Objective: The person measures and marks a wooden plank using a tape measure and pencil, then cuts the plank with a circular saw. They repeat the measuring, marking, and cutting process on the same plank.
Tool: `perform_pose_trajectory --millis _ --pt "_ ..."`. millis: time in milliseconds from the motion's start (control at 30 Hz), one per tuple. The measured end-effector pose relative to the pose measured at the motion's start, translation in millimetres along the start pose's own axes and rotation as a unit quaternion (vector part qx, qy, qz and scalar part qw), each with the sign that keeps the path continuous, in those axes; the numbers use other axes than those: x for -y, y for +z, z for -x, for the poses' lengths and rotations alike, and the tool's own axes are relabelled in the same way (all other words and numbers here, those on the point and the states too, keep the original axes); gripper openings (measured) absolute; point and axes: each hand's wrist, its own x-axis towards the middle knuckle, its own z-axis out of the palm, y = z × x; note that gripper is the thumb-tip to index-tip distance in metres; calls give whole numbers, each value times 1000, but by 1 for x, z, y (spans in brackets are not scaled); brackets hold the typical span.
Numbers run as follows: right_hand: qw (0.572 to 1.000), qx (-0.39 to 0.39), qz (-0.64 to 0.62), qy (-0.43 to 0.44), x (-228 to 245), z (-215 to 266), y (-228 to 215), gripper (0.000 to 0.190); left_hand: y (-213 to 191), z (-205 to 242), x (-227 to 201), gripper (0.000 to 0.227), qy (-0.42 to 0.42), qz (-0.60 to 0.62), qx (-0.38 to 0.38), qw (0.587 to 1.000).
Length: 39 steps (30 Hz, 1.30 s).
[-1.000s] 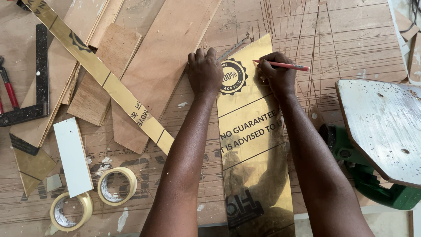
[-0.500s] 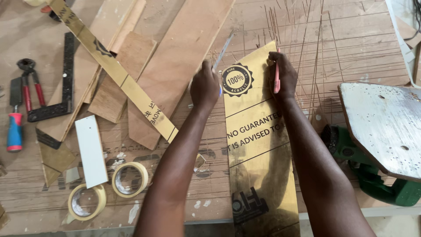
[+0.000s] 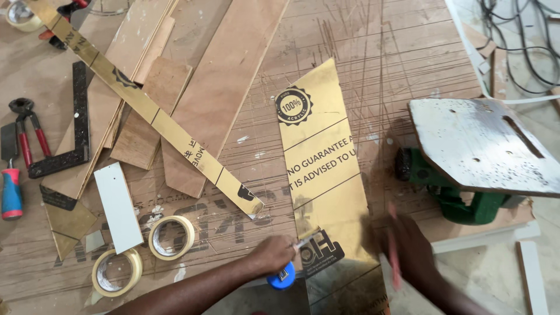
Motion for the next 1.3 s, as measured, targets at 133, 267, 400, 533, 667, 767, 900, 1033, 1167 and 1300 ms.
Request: perform_pose_trajectory --millis 133,267,400,533,667,767,900,1033,1167,1300 --pt "966 32 -134 217 -35 104 16 48 17 -9 -1 27 -7 80 0 997" --pt "808 174 -407 389 -53 157 69 29 11 -27 -14 26 -66 163 -36 984" --pt "731 158 -564 351 -43 150 78 17 -5 -42 -7 26 -25 187 -72 979" --pt "781 95 -520 333 -23 124 45 17 -23 -58 6 23 33 240 -111 964" --pt "776 25 -569 271 -5 83 20 15 -45 -104 -5 26 84 221 -193 952" --pt "811 -24 -536 234 7 37 15 12 -74 -135 -24 26 115 161 -288 937" --pt "885 -79 -430 159 -3 -22 15 13 -116 -138 -53 29 116 183 -361 907" --pt "893 -114 -420 112 -16 -68 24 12 -144 -111 -55 32 111 86 -401 905" --pt "978 -195 75 -10 19 -72 13 24 -154 -68 -26 31 104 -18 -417 903" --pt "984 -160 27 -77 84 -70 18 47 -156 -31 3 36 4 -33 -380 925"
